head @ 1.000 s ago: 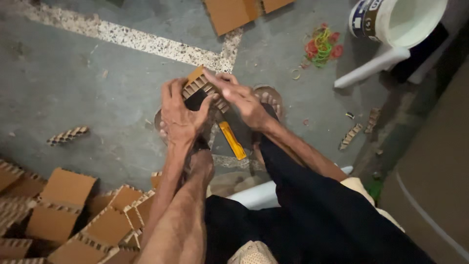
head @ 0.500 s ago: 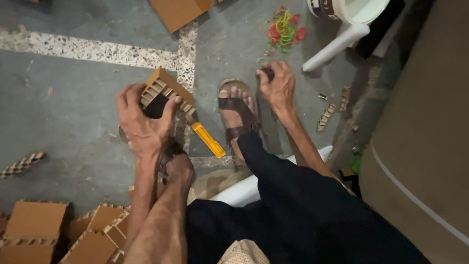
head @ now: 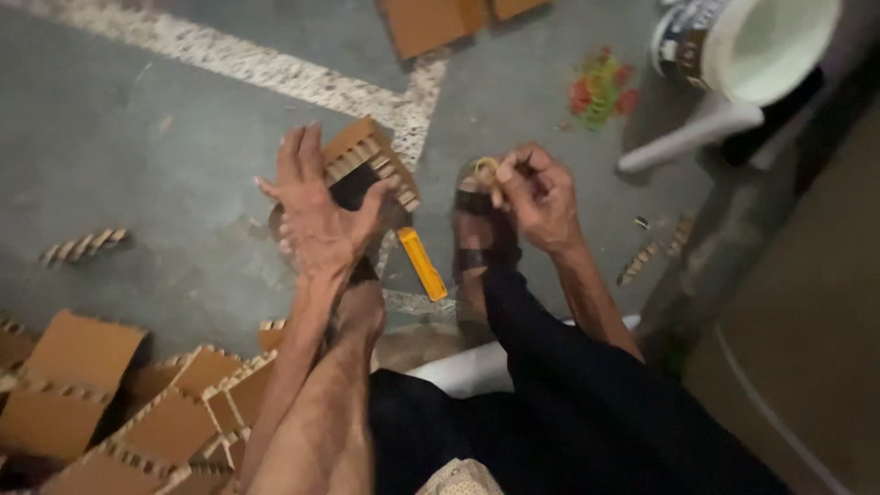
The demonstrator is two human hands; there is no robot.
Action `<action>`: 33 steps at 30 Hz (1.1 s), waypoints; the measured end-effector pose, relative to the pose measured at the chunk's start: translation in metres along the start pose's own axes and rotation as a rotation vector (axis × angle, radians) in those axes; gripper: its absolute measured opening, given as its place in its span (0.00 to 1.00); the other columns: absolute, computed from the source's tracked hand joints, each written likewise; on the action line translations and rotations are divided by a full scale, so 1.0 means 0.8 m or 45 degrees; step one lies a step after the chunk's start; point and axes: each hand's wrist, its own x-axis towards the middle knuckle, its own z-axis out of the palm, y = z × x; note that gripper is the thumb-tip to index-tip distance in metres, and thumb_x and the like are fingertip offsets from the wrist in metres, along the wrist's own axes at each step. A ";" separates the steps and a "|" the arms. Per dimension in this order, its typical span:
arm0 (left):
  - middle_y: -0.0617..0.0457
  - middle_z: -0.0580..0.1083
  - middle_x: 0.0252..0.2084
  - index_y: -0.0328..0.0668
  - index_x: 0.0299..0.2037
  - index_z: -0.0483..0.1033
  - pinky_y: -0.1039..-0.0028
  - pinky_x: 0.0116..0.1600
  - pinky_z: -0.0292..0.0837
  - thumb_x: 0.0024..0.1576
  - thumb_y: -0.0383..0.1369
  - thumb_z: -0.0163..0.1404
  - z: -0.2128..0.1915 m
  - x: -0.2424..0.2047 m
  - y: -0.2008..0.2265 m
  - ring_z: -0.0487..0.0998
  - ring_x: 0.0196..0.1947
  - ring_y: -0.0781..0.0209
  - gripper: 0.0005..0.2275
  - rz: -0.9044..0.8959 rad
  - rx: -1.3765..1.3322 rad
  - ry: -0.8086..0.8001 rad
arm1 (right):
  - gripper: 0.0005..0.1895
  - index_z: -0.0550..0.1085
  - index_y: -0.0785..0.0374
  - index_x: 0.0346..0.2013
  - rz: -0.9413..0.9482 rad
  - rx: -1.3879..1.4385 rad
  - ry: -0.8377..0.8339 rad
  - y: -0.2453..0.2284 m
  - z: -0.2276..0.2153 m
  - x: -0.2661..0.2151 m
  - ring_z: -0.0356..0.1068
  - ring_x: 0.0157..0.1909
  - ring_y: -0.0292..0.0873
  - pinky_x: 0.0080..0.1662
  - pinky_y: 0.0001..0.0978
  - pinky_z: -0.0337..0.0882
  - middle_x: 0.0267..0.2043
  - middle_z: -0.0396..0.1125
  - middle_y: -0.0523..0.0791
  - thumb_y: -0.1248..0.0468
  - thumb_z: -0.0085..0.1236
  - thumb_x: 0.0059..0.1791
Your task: The person assembles small cardboard pieces into a box-like structure using rubber bands to hold them together. They then pick up a white cylindrical tool and apply a substance to the edges of the cardboard pieces.
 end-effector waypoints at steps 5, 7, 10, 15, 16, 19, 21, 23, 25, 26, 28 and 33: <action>0.40 0.64 0.70 0.39 0.67 0.66 0.56 0.73 0.70 0.56 0.38 0.69 -0.044 -0.009 0.008 0.67 0.71 0.43 0.31 0.251 -0.331 0.228 | 0.03 0.70 0.67 0.41 0.158 0.203 -0.344 -0.040 0.053 0.013 0.70 0.33 0.31 0.35 0.22 0.72 0.38 0.73 0.45 0.68 0.52 0.57; 0.45 0.74 0.55 0.37 0.63 0.69 0.66 0.60 0.78 0.54 0.35 0.68 -0.055 -0.018 0.012 0.78 0.54 0.55 0.29 0.113 -0.749 -0.072 | 0.04 0.70 0.67 0.42 -0.005 0.228 -0.468 -0.043 0.068 0.015 0.70 0.34 0.32 0.36 0.23 0.73 0.38 0.73 0.45 0.68 0.53 0.59; 0.52 0.78 0.39 0.35 0.57 0.76 0.76 0.43 0.77 0.57 0.30 0.65 -0.051 -0.026 0.020 0.79 0.37 0.65 0.20 -0.116 -1.010 -0.381 | 0.03 0.70 0.68 0.43 -0.057 0.245 -0.569 -0.041 0.080 0.015 0.71 0.36 0.33 0.37 0.26 0.73 0.41 0.73 0.46 0.69 0.53 0.58; 0.55 0.74 0.34 0.42 0.48 0.77 0.79 0.34 0.71 0.58 0.27 0.61 -0.046 -0.030 0.005 0.75 0.30 0.68 0.10 -0.067 -0.983 -0.490 | 0.06 0.71 0.68 0.43 0.099 0.927 -0.581 -0.028 0.081 0.016 0.69 0.39 0.37 0.47 0.31 0.71 0.35 0.69 0.44 0.66 0.57 0.58; 0.55 0.73 0.35 0.49 0.48 0.78 0.79 0.35 0.71 0.57 0.26 0.60 -0.054 -0.029 -0.002 0.75 0.30 0.68 0.11 0.146 -0.758 -0.425 | 0.09 0.72 0.68 0.41 0.231 1.185 -0.583 -0.028 0.076 0.015 0.69 0.40 0.39 0.52 0.35 0.73 0.32 0.68 0.43 0.64 0.58 0.56; 0.53 0.73 0.37 0.63 0.57 0.77 0.74 0.32 0.71 0.54 0.28 0.61 -0.084 -0.021 -0.018 0.74 0.29 0.63 0.21 0.306 -0.151 -0.305 | 0.10 0.74 0.69 0.35 0.357 0.996 -0.529 -0.037 0.055 0.014 0.68 0.35 0.41 0.40 0.31 0.69 0.29 0.65 0.44 0.64 0.59 0.55; 0.51 0.74 0.41 0.68 0.65 0.73 0.71 0.29 0.71 0.55 0.27 0.60 -0.106 -0.009 -0.025 0.73 0.27 0.60 0.27 0.218 0.120 -0.352 | 0.06 0.76 0.65 0.43 0.124 0.259 -0.478 -0.042 0.049 0.016 0.64 0.30 0.39 0.30 0.30 0.65 0.27 0.62 0.44 0.67 0.62 0.54; 0.48 0.74 0.47 0.72 0.70 0.67 0.70 0.26 0.71 0.58 0.25 0.56 -0.117 0.006 -0.026 0.73 0.26 0.59 0.31 0.094 0.290 -0.484 | 0.25 0.76 0.57 0.62 -0.324 -0.771 -0.393 -0.048 0.043 0.022 0.55 0.27 0.39 0.30 0.35 0.59 0.26 0.58 0.42 0.68 0.68 0.49; 0.44 0.73 0.47 0.72 0.73 0.61 0.69 0.25 0.72 0.57 0.26 0.56 -0.114 0.020 -0.025 0.74 0.27 0.57 0.34 0.004 0.378 -0.602 | 0.39 0.65 0.55 0.71 -0.270 -0.819 -0.455 -0.049 0.049 0.031 0.59 0.29 0.38 0.33 0.34 0.66 0.33 0.59 0.44 0.68 0.70 0.46; 0.42 0.72 0.47 0.73 0.74 0.58 0.69 0.25 0.73 0.57 0.27 0.55 -0.111 0.026 -0.026 0.74 0.28 0.55 0.36 -0.039 0.424 -0.660 | 0.46 0.60 0.54 0.75 -0.244 -0.842 -0.483 -0.048 0.054 0.037 0.62 0.30 0.38 0.34 0.33 0.69 0.37 0.60 0.45 0.68 0.71 0.44; 0.43 0.72 0.48 0.72 0.75 0.56 0.67 0.30 0.75 0.57 0.27 0.55 -0.102 0.033 -0.031 0.75 0.31 0.53 0.36 -0.025 0.443 -0.728 | 0.51 0.53 0.57 0.78 -0.188 -0.784 -0.591 -0.045 0.065 0.054 0.64 0.34 0.39 0.34 0.32 0.73 0.45 0.62 0.46 0.71 0.68 0.44; 0.43 0.72 0.48 0.68 0.75 0.57 0.61 0.41 0.76 0.48 0.24 0.58 -0.063 0.043 -0.062 0.77 0.38 0.47 0.42 0.036 0.332 -0.750 | 0.61 0.44 0.57 0.77 -0.028 -0.706 -0.774 -0.036 0.078 0.077 0.66 0.36 0.40 0.39 0.35 0.77 0.53 0.63 0.47 0.68 0.71 0.37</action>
